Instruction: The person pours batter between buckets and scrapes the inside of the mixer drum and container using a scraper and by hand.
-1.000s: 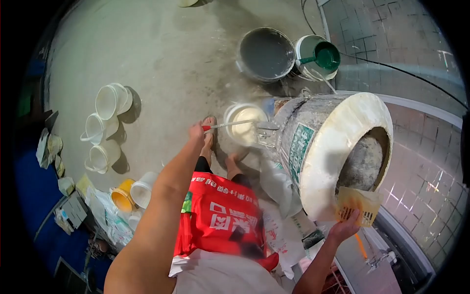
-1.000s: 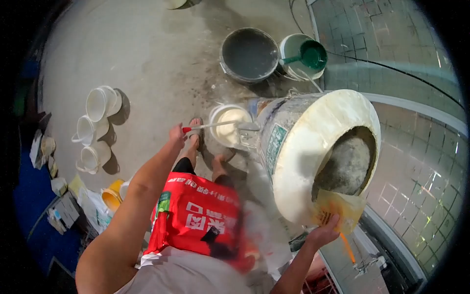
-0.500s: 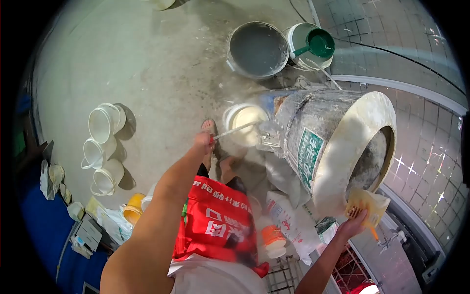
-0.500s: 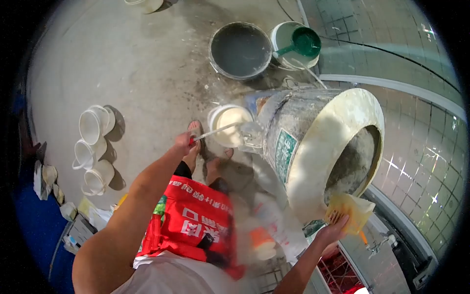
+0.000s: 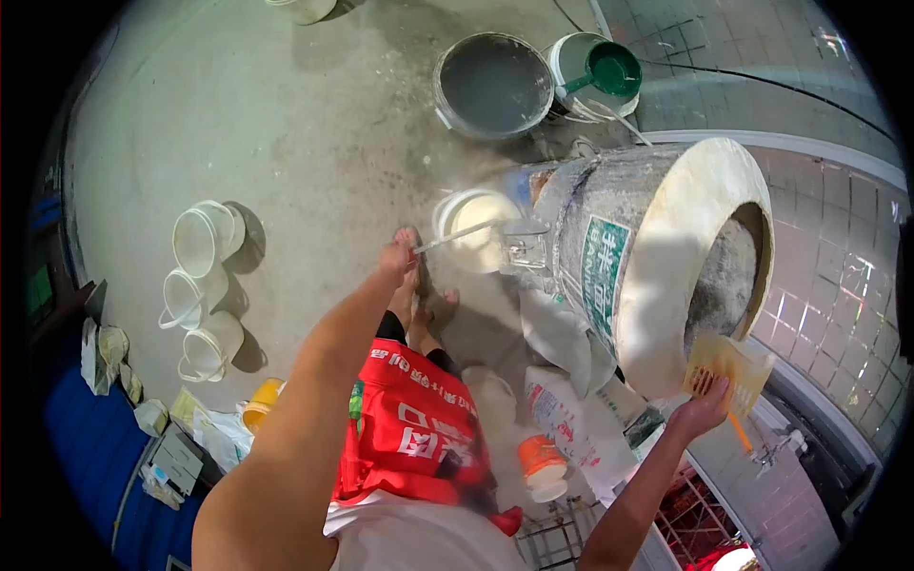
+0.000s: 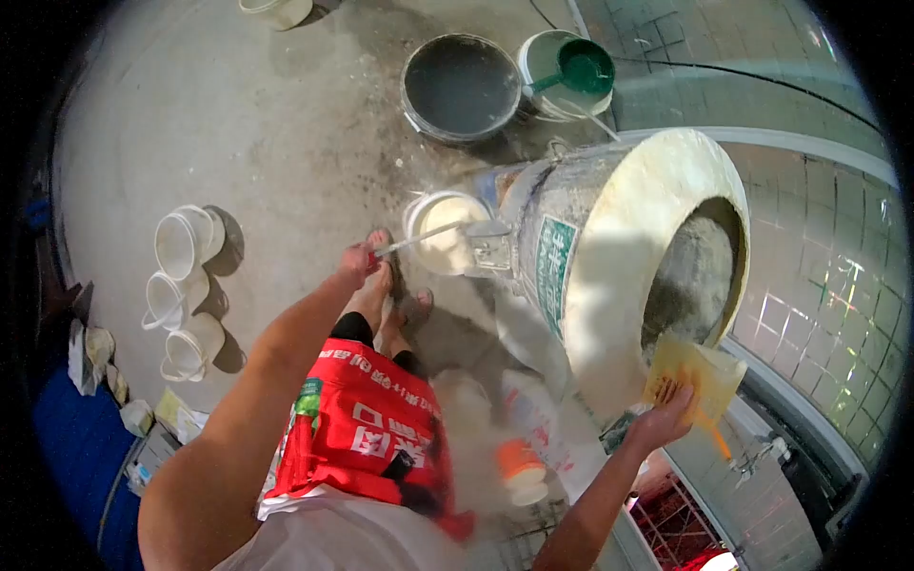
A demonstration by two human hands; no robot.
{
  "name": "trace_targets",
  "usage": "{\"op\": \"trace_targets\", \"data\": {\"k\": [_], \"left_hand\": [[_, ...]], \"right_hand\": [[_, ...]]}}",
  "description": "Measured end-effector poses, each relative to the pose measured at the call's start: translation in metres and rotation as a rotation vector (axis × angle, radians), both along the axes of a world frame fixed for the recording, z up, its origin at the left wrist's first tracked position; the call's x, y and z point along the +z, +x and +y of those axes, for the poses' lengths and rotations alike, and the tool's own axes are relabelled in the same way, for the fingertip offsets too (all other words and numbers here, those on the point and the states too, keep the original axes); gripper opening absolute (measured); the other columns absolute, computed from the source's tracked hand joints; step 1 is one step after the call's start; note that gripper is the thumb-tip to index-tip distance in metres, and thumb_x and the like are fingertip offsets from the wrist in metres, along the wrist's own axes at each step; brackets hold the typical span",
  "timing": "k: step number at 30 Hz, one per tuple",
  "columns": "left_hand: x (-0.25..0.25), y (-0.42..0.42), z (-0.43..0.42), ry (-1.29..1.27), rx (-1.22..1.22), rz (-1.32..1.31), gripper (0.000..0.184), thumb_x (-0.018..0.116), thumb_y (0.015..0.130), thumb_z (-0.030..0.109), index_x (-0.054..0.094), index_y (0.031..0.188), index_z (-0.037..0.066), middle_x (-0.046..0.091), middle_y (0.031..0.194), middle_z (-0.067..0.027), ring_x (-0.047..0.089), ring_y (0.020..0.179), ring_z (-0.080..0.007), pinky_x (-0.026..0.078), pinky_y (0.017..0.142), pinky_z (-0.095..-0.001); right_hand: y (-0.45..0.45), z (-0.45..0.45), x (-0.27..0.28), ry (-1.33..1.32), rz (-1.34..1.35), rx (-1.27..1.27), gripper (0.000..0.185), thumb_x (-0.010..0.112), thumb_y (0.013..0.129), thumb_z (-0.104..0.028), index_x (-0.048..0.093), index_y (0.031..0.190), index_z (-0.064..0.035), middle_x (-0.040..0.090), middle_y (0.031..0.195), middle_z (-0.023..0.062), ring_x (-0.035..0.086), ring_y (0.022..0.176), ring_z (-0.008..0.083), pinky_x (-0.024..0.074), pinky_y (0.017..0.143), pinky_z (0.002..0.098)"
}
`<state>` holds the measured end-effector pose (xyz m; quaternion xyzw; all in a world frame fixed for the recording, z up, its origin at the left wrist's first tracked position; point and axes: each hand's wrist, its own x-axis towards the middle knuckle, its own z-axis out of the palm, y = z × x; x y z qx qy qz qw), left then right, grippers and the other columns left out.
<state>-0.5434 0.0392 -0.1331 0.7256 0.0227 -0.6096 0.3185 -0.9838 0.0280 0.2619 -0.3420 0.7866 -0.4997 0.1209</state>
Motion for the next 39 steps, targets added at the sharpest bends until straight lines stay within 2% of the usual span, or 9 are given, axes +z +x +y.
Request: {"op": "trace_targets", "data": {"k": [7, 16, 19, 22, 28, 31, 34, 37, 39], "left_hand": [[0.049, -0.018, 0.004, -0.054, 0.025, -0.055, 0.029, 0.051, 0.081, 0.031, 0.056, 0.092, 0.004, 0.056, 0.074, -0.0058, 0.055, 0.062, -0.0149, 0.046, 0.053, -0.0274], [0.056, -0.021, 0.013, -0.084, 0.085, 0.031, 0.023, 0.052, 0.080, 0.028, 0.057, 0.082, 0.005, 0.054, 0.067, -0.0046, 0.053, 0.057, -0.0155, 0.045, 0.053, -0.0262], [0.056, -0.019, 0.011, -0.103, 0.004, 0.048, 0.028, 0.044, 0.085, 0.028, 0.053, 0.088, 0.001, 0.056, 0.078, -0.0087, 0.056, 0.070, -0.0197, 0.044, 0.057, -0.0312], [0.065, -0.023, 0.008, -0.100, 0.071, 0.044, 0.025, 0.053, 0.080, 0.029, 0.055, 0.080, 0.004, 0.054, 0.067, -0.0049, 0.052, 0.056, -0.0156, 0.044, 0.052, -0.0268], [0.057, -0.021, 0.008, -0.093, 0.129, 0.156, 0.024, 0.050, 0.082, 0.029, 0.055, 0.076, 0.006, 0.053, 0.065, -0.0046, 0.049, 0.052, -0.0149, 0.042, 0.049, -0.0254], [0.054, -0.025, 0.004, -0.032, 0.184, 0.149, 0.024, 0.048, 0.083, 0.030, 0.054, 0.077, 0.007, 0.053, 0.066, -0.0040, 0.050, 0.054, -0.0144, 0.040, 0.050, -0.0245], [0.038, -0.025, 0.005, -0.061, 0.267, 0.222, 0.028, 0.045, 0.084, 0.033, 0.055, 0.081, 0.007, 0.057, 0.076, -0.0047, 0.053, 0.069, -0.0157, 0.040, 0.057, -0.0259], [0.046, -0.033, -0.007, -0.250, 0.557, 0.413, 0.029, 0.042, 0.084, 0.032, 0.056, 0.087, 0.007, 0.058, 0.087, -0.0045, 0.050, 0.083, -0.0160, 0.039, 0.067, -0.0275], [0.061, -0.057, -0.012, -0.381, 0.426, 0.312, 0.030, 0.039, 0.083, 0.029, 0.057, 0.093, 0.006, 0.057, 0.096, -0.0055, 0.048, 0.091, -0.0167, 0.037, 0.075, -0.0282]], "right_hand": [[-0.004, -0.002, 0.003, 0.052, 0.149, 0.149, 0.031, 0.040, 0.088, -0.017, 0.050, 0.108, 0.0050, 0.056, 0.098, 0.0100, 0.055, 0.083, 0.0163, 0.0455, 0.072, 0.0272], [-0.021, -0.001, -0.002, 0.117, 0.203, 0.099, 0.031, 0.042, 0.087, -0.019, 0.052, 0.106, 0.0032, 0.057, 0.096, 0.0089, 0.055, 0.080, 0.0145, 0.0458, 0.070, 0.0259], [-0.017, -0.003, -0.002, 0.095, 0.180, 0.111, 0.031, 0.041, 0.088, -0.019, 0.052, 0.107, 0.0029, 0.057, 0.096, 0.0088, 0.056, 0.079, 0.0148, 0.0469, 0.068, 0.0262], [-0.018, -0.002, -0.005, 0.075, 0.149, 0.119, 0.031, 0.041, 0.088, -0.018, 0.051, 0.107, 0.0028, 0.057, 0.096, 0.0088, 0.057, 0.078, 0.0154, 0.0479, 0.066, 0.0262], [-0.016, -0.004, -0.004, 0.042, 0.175, 0.136, 0.031, 0.040, 0.088, -0.017, 0.050, 0.108, 0.0035, 0.057, 0.097, 0.0093, 0.057, 0.080, 0.0167, 0.0480, 0.068, 0.0269], [-0.013, -0.005, -0.003, 0.033, 0.151, 0.112, 0.031, 0.040, 0.088, -0.016, 0.050, 0.108, 0.0047, 0.056, 0.099, 0.0104, 0.056, 0.083, 0.0175, 0.0474, 0.071, 0.0278], [-0.006, -0.009, 0.000, 0.006, 0.094, 0.114, 0.031, 0.039, 0.088, -0.015, 0.049, 0.108, 0.0060, 0.055, 0.101, 0.0123, 0.055, 0.086, 0.0190, 0.0467, 0.073, 0.0289], [-0.010, -0.007, -0.002, 0.016, 0.100, 0.116, 0.031, 0.039, 0.088, -0.015, 0.048, 0.108, 0.0064, 0.054, 0.101, 0.0126, 0.055, 0.087, 0.0197, 0.0466, 0.074, 0.0295], [-0.016, -0.007, -0.004, 0.043, 0.128, 0.084, 0.031, 0.039, 0.088, -0.015, 0.048, 0.108, 0.0069, 0.054, 0.102, 0.0128, 0.055, 0.087, 0.0200, 0.0467, 0.074, 0.0297]]}}
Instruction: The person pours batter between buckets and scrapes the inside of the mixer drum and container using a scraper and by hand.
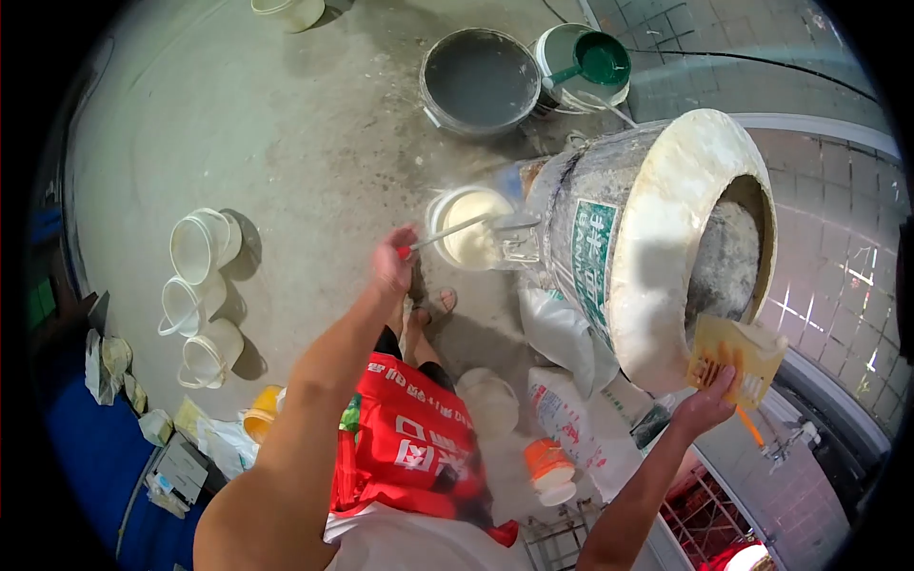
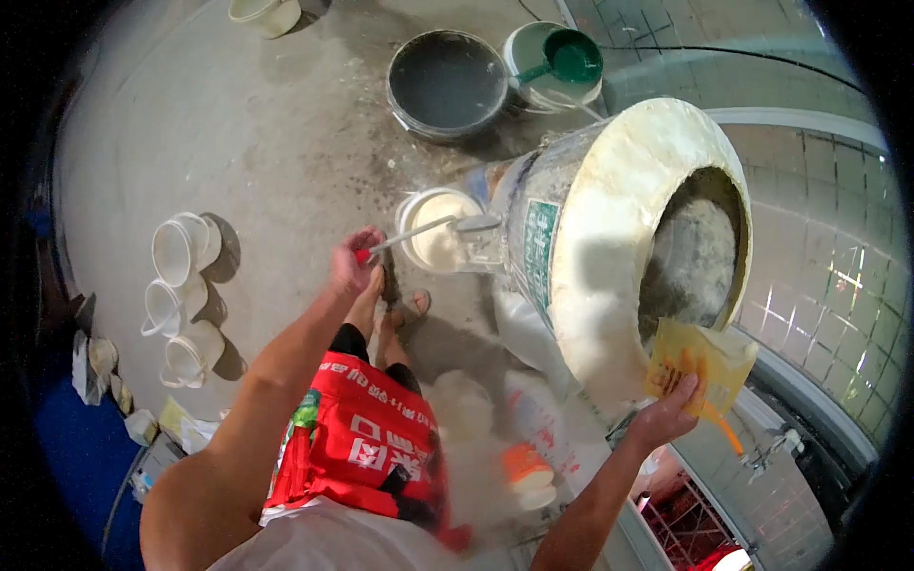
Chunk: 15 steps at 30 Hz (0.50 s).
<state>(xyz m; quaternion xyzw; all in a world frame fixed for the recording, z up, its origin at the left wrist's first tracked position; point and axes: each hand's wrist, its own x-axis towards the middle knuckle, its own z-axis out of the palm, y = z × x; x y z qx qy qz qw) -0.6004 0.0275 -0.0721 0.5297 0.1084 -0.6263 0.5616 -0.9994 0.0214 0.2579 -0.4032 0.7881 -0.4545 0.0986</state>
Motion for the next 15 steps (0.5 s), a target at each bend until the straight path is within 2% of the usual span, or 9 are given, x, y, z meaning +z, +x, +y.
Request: {"op": "trace_targets", "data": {"k": [1, 2, 4, 6, 8, 10, 13, 15], "left_hand": [[0.015, -0.016, -0.005, -0.061, -0.042, -0.075, 0.031, 0.038, 0.083, 0.028, 0.057, 0.095, 0.006, 0.057, 0.100, -0.0059, 0.047, 0.095, -0.0171, 0.036, 0.079, -0.0285], [0.051, -0.043, -0.020, -0.252, -0.175, -0.230, 0.033, 0.037, 0.082, 0.022, 0.056, 0.101, 0.004, 0.055, 0.106, -0.0073, 0.047, 0.100, -0.0181, 0.031, 0.088, -0.0286], [0.075, -0.085, -0.038, -0.085, -0.104, -0.385, 0.035, 0.037, 0.082, 0.021, 0.055, 0.104, 0.001, 0.053, 0.111, -0.0087, 0.046, 0.104, -0.0203, 0.029, 0.093, -0.0291], [0.088, -0.118, -0.052, -0.160, -0.095, -0.291, 0.036, 0.036, 0.083, 0.022, 0.055, 0.104, 0.000, 0.054, 0.108, -0.0111, 0.046, 0.104, -0.0215, 0.030, 0.092, -0.0305], [0.092, -0.155, -0.071, -0.351, -0.264, -0.698, 0.037, 0.035, 0.084, 0.025, 0.055, 0.104, 0.000, 0.055, 0.104, -0.0139, 0.047, 0.102, -0.0231, 0.032, 0.090, -0.0322], [0.090, -0.188, -0.091, -0.334, -0.363, -1.033, 0.038, 0.036, 0.085, 0.026, 0.050, 0.109, 0.000, 0.055, 0.103, -0.0153, 0.048, 0.100, -0.0249, 0.032, 0.089, -0.0336], [0.087, -0.194, -0.097, -0.265, -0.387, -0.990, 0.042, 0.041, 0.083, 0.026, 0.043, 0.116, 0.000, 0.051, 0.109, -0.0162, 0.047, 0.100, -0.0271, 0.032, 0.090, -0.0340], [0.090, -0.164, -0.088, -0.393, -0.436, -0.625, 0.045, 0.042, 0.083, 0.027, 0.039, 0.119, -0.001, 0.048, 0.113, -0.0173, 0.045, 0.103, -0.0275, 0.031, 0.090, -0.0342]], "right_hand": [[-0.001, -0.001, -0.001, -0.011, -0.012, 0.003, 0.031, 0.039, 0.088, -0.015, 0.048, 0.108, 0.0071, 0.054, 0.102, 0.0129, 0.055, 0.087, 0.0200, 0.0468, 0.074, 0.0297], [-0.003, -0.001, -0.002, -0.024, -0.026, 0.003, 0.031, 0.039, 0.088, -0.015, 0.048, 0.108, 0.0072, 0.054, 0.102, 0.0129, 0.055, 0.087, 0.0199, 0.0468, 0.073, 0.0297], [-0.005, 0.001, -0.001, -0.029, -0.052, 0.003, 0.031, 0.040, 0.088, -0.015, 0.048, 0.108, 0.0075, 0.054, 0.102, 0.0131, 0.055, 0.087, 0.0198, 0.0469, 0.073, 0.0296], [-0.006, -0.002, -0.001, -0.034, -0.077, -0.002, 0.031, 0.040, 0.087, -0.015, 0.048, 0.108, 0.0076, 0.054, 0.102, 0.0133, 0.055, 0.088, 0.0197, 0.0469, 0.073, 0.0296], [0.002, 0.000, 0.007, 0.006, -0.080, -0.015, 0.031, 0.040, 0.087, -0.015, 0.048, 0.108, 0.0075, 0.054, 0.102, 0.0134, 0.055, 0.088, 0.0197, 0.0465, 0.074, 0.0296], [0.004, -0.005, 0.008, -0.015, -0.127, -0.019, 0.031, 0.040, 0.087, -0.015, 0.047, 0.109, 0.0073, 0.054, 0.103, 0.0134, 0.054, 0.089, 0.0197, 0.0461, 0.075, 0.0296], [-0.007, -0.001, 0.012, -0.100, -0.216, -0.027, 0.032, 0.041, 0.087, -0.015, 0.046, 0.110, 0.0069, 0.053, 0.104, 0.0134, 0.054, 0.090, 0.0197, 0.0455, 0.076, 0.0297], [-0.008, 0.002, 0.024, -0.164, -0.251, -0.022, 0.032, 0.041, 0.087, -0.016, 0.046, 0.110, 0.0066, 0.052, 0.105, 0.0131, 0.053, 0.091, 0.0196, 0.0451, 0.077, 0.0299]]}}
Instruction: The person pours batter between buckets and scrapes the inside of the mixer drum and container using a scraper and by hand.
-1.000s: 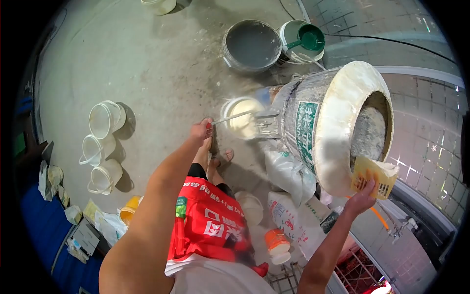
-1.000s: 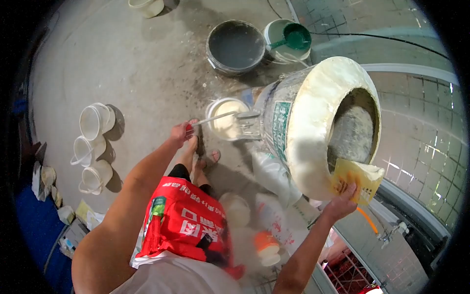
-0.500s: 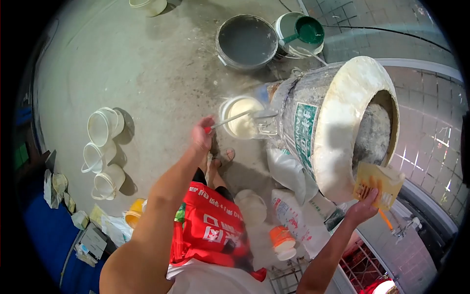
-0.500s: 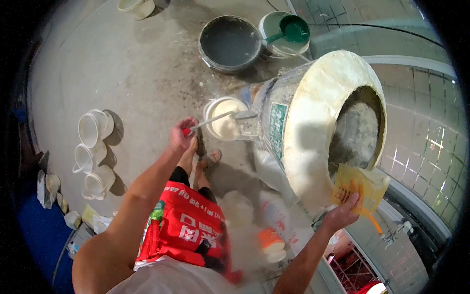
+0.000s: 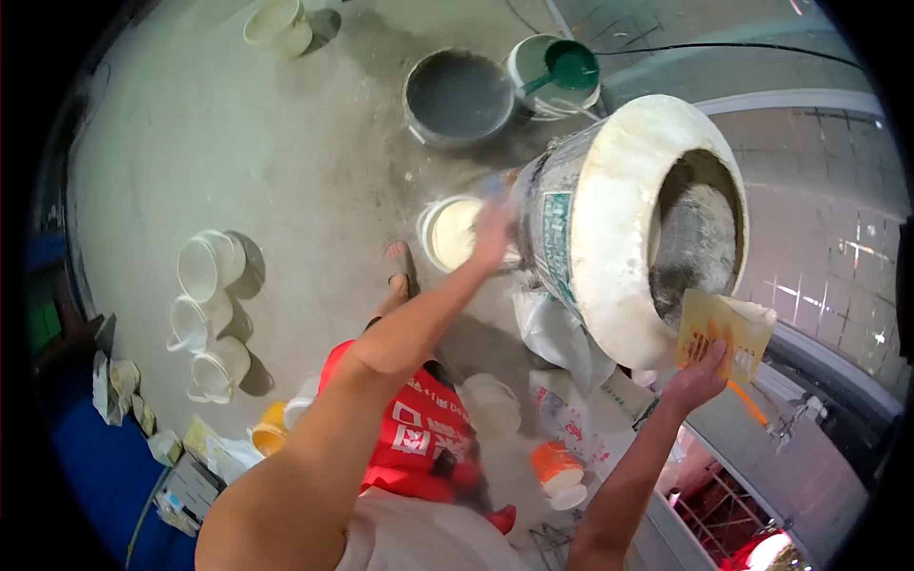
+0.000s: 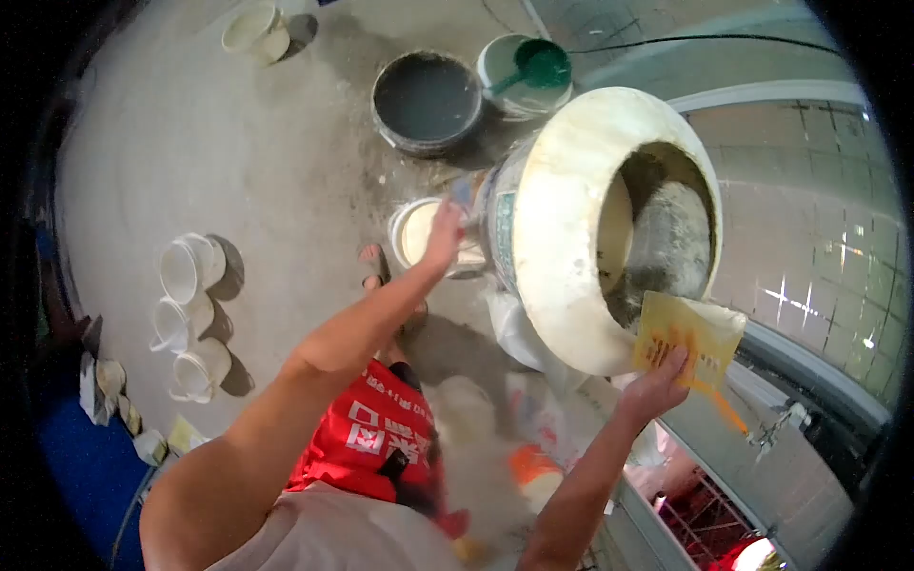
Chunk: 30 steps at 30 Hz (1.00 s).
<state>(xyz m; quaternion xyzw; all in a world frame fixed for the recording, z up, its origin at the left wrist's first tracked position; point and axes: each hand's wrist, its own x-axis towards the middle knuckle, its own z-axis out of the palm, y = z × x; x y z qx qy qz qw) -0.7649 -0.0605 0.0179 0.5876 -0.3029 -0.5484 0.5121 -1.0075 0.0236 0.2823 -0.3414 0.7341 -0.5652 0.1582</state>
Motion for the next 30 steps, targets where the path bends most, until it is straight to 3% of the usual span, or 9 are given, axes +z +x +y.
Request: {"op": "trace_targets", "data": {"k": [2, 3, 4, 6, 11, 16, 19, 26, 30], "left_hand": [[0.009, 0.045, 0.006, 0.065, -0.015, 0.003, 0.045, 0.042, 0.083, 0.027, 0.038, 0.119, -0.001, 0.044, 0.116, -0.0181, 0.043, 0.106, -0.0266, 0.032, 0.090, -0.0338], [0.014, 0.072, 0.010, 0.137, 0.051, -0.171, 0.044, 0.042, 0.084, 0.026, 0.039, 0.118, -0.002, 0.043, 0.118, -0.0183, 0.042, 0.107, -0.0254, 0.032, 0.090, -0.0333], [0.018, 0.107, 0.012, 0.202, 0.046, -0.194, 0.051, 0.045, 0.082, 0.033, 0.035, 0.124, 0.005, 0.043, 0.116, -0.0135, 0.042, 0.104, -0.0250, 0.032, 0.090, -0.0347], [0.004, 0.184, 0.022, 0.408, 0.142, -0.077, 0.040, 0.052, 0.078, 0.028, 0.046, 0.113, 0.011, 0.050, 0.095, -0.0056, 0.046, 0.080, -0.0154, 0.041, 0.066, -0.0288], [0.059, 0.331, 0.038, 0.486, 0.297, -0.233, 0.030, 0.049, 0.077, 0.014, 0.051, 0.106, 0.007, 0.051, 0.070, -0.0008, 0.044, 0.054, -0.0088, 0.037, 0.042, -0.0222], [0.058, 0.440, -0.010, 0.562, 0.254, -0.366, 0.031, 0.047, 0.077, 0.011, 0.048, 0.107, 0.006, 0.049, 0.067, -0.0012, 0.044, 0.049, -0.0098, 0.035, 0.039, -0.0235], [0.043, 0.489, -0.059, 0.618, 0.119, -0.401, 0.032, 0.047, 0.076, 0.010, 0.047, 0.107, 0.004, 0.049, 0.068, -0.0024, 0.044, 0.048, -0.0106, 0.033, 0.038, -0.0240], [0.075, 0.511, -0.138, 0.607, -0.312, -0.590, 0.031, 0.047, 0.075, 0.011, 0.049, 0.104, 0.002, 0.050, 0.076, -0.0043, 0.048, 0.059, -0.0120, 0.040, 0.045, -0.0238], [0.084, 0.504, -0.148, 0.606, -0.492, -0.655, 0.031, 0.046, 0.078, 0.013, 0.050, 0.106, 0.003, 0.051, 0.084, -0.0044, 0.051, 0.067, -0.0139, 0.044, 0.053, -0.0253]], "right_hand": [[-0.010, 0.007, 0.013, -0.080, -0.075, -0.037, 0.032, 0.042, 0.087, -0.017, 0.046, 0.111, 0.0044, 0.052, 0.105, 0.0120, 0.054, 0.090, 0.0202, 0.0462, 0.076, 0.0298], [-0.016, 0.012, 0.018, -0.118, -0.114, -0.054, 0.033, 0.042, 0.087, -0.018, 0.046, 0.111, 0.0033, 0.053, 0.105, 0.0114, 0.055, 0.090, 0.0205, 0.0467, 0.075, 0.0297], [-0.023, 0.017, 0.022, -0.177, -0.186, -0.101, 0.032, 0.043, 0.086, -0.017, 0.045, 0.112, 0.0028, 0.052, 0.106, 0.0116, 0.055, 0.091, 0.0211, 0.0466, 0.076, 0.0306], [-0.035, 0.029, 0.028, -0.290, -0.326, -0.193, 0.032, 0.044, 0.086, -0.017, 0.045, 0.112, 0.0020, 0.052, 0.106, 0.0120, 0.055, 0.092, 0.0223, 0.0465, 0.077, 0.0323], [-0.037, 0.076, 0.047, -0.474, -0.448, -0.394, 0.031, 0.048, 0.083, -0.018, 0.049, 0.108, -0.0001, 0.054, 0.105, 0.0104, 0.055, 0.093, 0.0227, 0.0452, 0.080, 0.0333], [-0.001, 0.151, 0.007, -0.524, -0.630, -0.746, 0.030, 0.046, 0.082, -0.022, 0.052, 0.106, -0.0044, 0.055, 0.105, 0.0083, 0.055, 0.092, 0.0226, 0.0447, 0.080, 0.0342], [0.082, 0.171, -0.043, -0.489, -0.731, -0.772, 0.026, 0.044, 0.083, -0.021, 0.052, 0.102, -0.0057, 0.057, 0.098, 0.0067, 0.055, 0.087, 0.0194, 0.0447, 0.073, 0.0314], [0.283, 0.151, -0.186, -0.295, -1.063, -0.940, 0.019, 0.049, 0.081, -0.020, 0.053, 0.094, -0.0063, 0.057, 0.084, 0.0040, 0.054, 0.075, 0.0156, 0.0457, 0.060, 0.0275], [0.344, 0.107, -0.212, -0.127, -1.038, -0.988, 0.017, 0.053, 0.079, -0.019, 0.053, 0.088, -0.0055, 0.055, 0.076, 0.0039, 0.054, 0.066, 0.0142, 0.0455, 0.055, 0.0269]]}}
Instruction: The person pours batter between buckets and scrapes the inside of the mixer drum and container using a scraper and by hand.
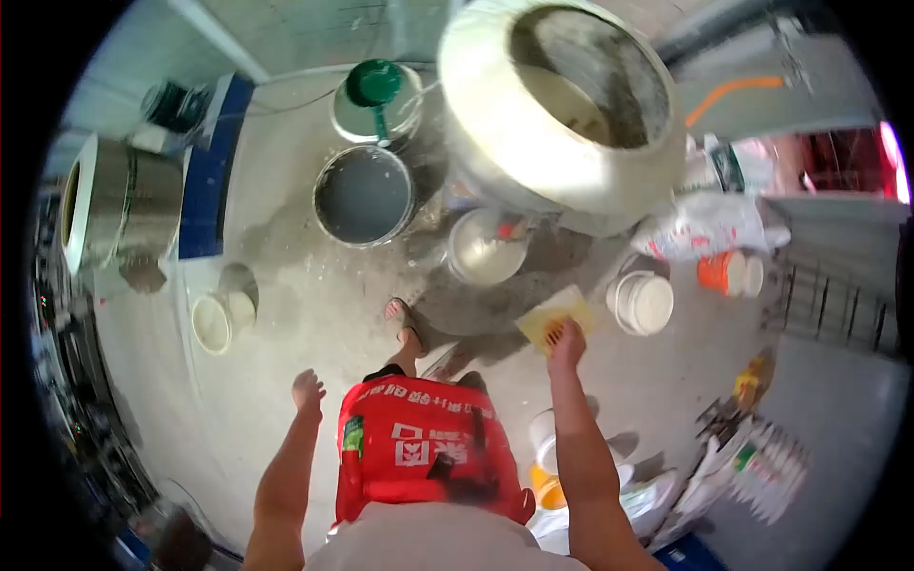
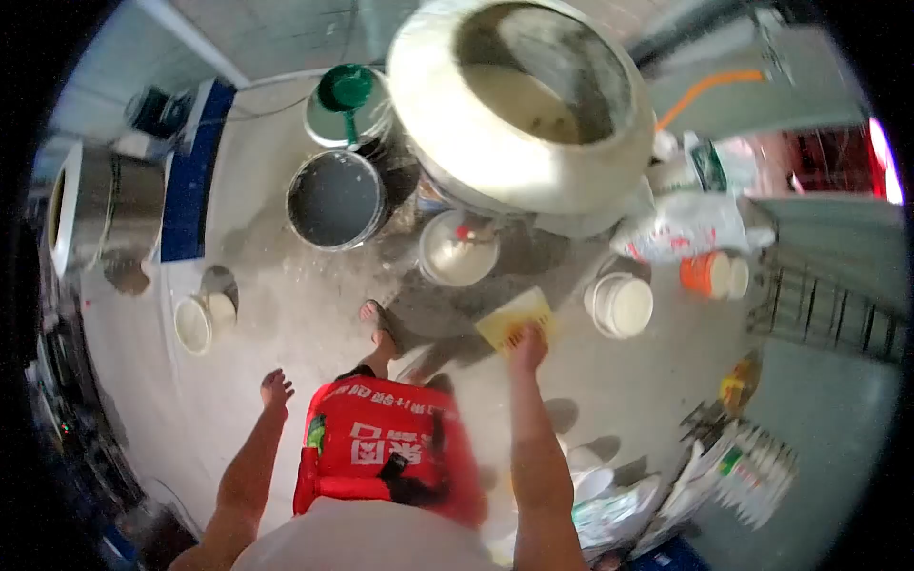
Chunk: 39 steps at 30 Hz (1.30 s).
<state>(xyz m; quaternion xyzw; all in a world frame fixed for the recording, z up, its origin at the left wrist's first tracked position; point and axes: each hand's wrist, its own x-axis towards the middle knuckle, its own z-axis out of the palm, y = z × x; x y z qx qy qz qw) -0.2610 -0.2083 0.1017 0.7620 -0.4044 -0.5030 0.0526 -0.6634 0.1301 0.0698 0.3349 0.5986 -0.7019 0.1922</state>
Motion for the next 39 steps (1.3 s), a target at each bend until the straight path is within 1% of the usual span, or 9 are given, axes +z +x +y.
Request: {"op": "trace_targets", "data": {"k": [7, 11, 14, 17, 21, 26, 29, 34, 39], "left_hand": [[-0.006, -0.002, 0.017, 0.056, -0.216, 0.067, 0.028, 0.049, 0.080, 0.015, 0.050, 0.105, 0.004, 0.051, 0.088, -0.0045, 0.054, 0.077, -0.0165, 0.047, 0.060, -0.0280], [-0.027, 0.029, 0.015, 0.083, -0.312, 0.049, 0.027, 0.048, 0.080, 0.014, 0.049, 0.105, 0.004, 0.051, 0.090, -0.0053, 0.054, 0.076, -0.0171, 0.047, 0.059, -0.0280], [-0.037, 0.041, 0.010, 0.114, -0.344, -0.095, 0.028, 0.046, 0.080, 0.012, 0.048, 0.106, 0.003, 0.051, 0.089, -0.0062, 0.054, 0.076, -0.0177, 0.047, 0.057, -0.0271], [-0.059, 0.056, -0.006, 0.132, -0.358, -0.148, 0.030, 0.044, 0.079, 0.010, 0.046, 0.108, 0.000, 0.050, 0.091, -0.0087, 0.053, 0.076, -0.0189, 0.046, 0.055, -0.0275], [-0.089, 0.063, -0.028, 0.110, -0.385, -0.156, 0.033, 0.044, 0.077, 0.011, 0.046, 0.108, -0.001, 0.050, 0.093, -0.0102, 0.053, 0.077, -0.0207, 0.047, 0.056, -0.0285], [-0.115, 0.047, -0.052, 0.099, -0.395, -0.163, 0.030, 0.046, 0.078, 0.011, 0.047, 0.106, 0.001, 0.050, 0.094, -0.0089, 0.053, 0.078, -0.0213, 0.047, 0.058, -0.0307], [-0.126, 0.044, -0.065, 0.099, -0.426, -0.107, 0.032, 0.052, 0.075, 0.014, 0.048, 0.105, 0.004, 0.049, 0.094, -0.0077, 0.055, 0.078, -0.0241, 0.048, 0.057, -0.0336], [-0.136, 0.037, -0.072, 0.128, -0.456, -0.111, 0.026, 0.046, 0.080, 0.011, 0.047, 0.105, 0.003, 0.050, 0.095, -0.0077, 0.054, 0.078, -0.0207, 0.046, 0.060, -0.0319], [-0.136, 0.022, -0.073, 0.150, -0.489, -0.141, 0.026, 0.044, 0.080, 0.009, 0.048, 0.105, 0.003, 0.050, 0.096, -0.0080, 0.054, 0.079, -0.0201, 0.046, 0.060, -0.0310]], "right_hand": [[0.044, -0.024, -0.090, 0.073, -0.054, 0.189, 0.020, 0.053, 0.079, -0.020, 0.055, 0.091, -0.0039, 0.056, 0.075, 0.0038, 0.055, 0.061, 0.0139, 0.0464, 0.053, 0.0280], [0.050, -0.037, -0.143, 0.506, -0.037, 0.432, 0.027, 0.050, 0.079, -0.026, 0.057, 0.087, -0.0013, 0.058, 0.071, 0.0088, 0.056, 0.060, 0.0185, 0.0449, 0.056, 0.0315], [0.034, -0.059, -0.133, 0.451, -0.031, 0.381, 0.032, 0.048, 0.078, -0.033, 0.059, 0.087, -0.0034, 0.060, 0.074, 0.0130, 0.059, 0.066, 0.0256, 0.0451, 0.059, 0.0359], [0.039, -0.072, -0.238, 0.830, 0.279, 0.736, 0.036, 0.048, 0.076, -0.036, 0.060, 0.085, -0.0027, 0.060, 0.074, 0.0169, 0.058, 0.070, 0.0297, 0.0443, 0.062, 0.0380], [0.030, -0.103, -0.302, 0.608, 0.398, 0.375, 0.034, 0.049, 0.076, -0.035, 0.060, 0.082, -0.0033, 0.059, 0.070, 0.0161, 0.058, 0.067, 0.0304, 0.0440, 0.061, 0.0374], [-0.011, -0.134, -0.320, 0.413, 0.279, 0.188, 0.032, 0.048, 0.077, -0.034, 0.060, 0.078, -0.0038, 0.059, 0.068, 0.0159, 0.057, 0.065, 0.0312, 0.0438, 0.061, 0.0379], [-0.028, -0.153, -0.338, 0.937, 0.470, 0.280, 0.031, 0.047, 0.079, -0.031, 0.059, 0.077, -0.0020, 0.058, 0.067, 0.0156, 0.056, 0.064, 0.0313, 0.0437, 0.062, 0.0390], [-0.003, -0.171, -0.330, 0.244, -0.052, -0.305, 0.029, 0.045, 0.079, -0.027, 0.058, 0.076, -0.0010, 0.059, 0.069, 0.0142, 0.056, 0.063, 0.0307, 0.0435, 0.064, 0.0398], [0.002, -0.159, -0.316, 0.275, 0.312, -0.042, 0.029, 0.048, 0.080, -0.026, 0.057, 0.075, 0.0009, 0.059, 0.071, 0.0163, 0.056, 0.066, 0.0318, 0.0428, 0.065, 0.0422]]}}
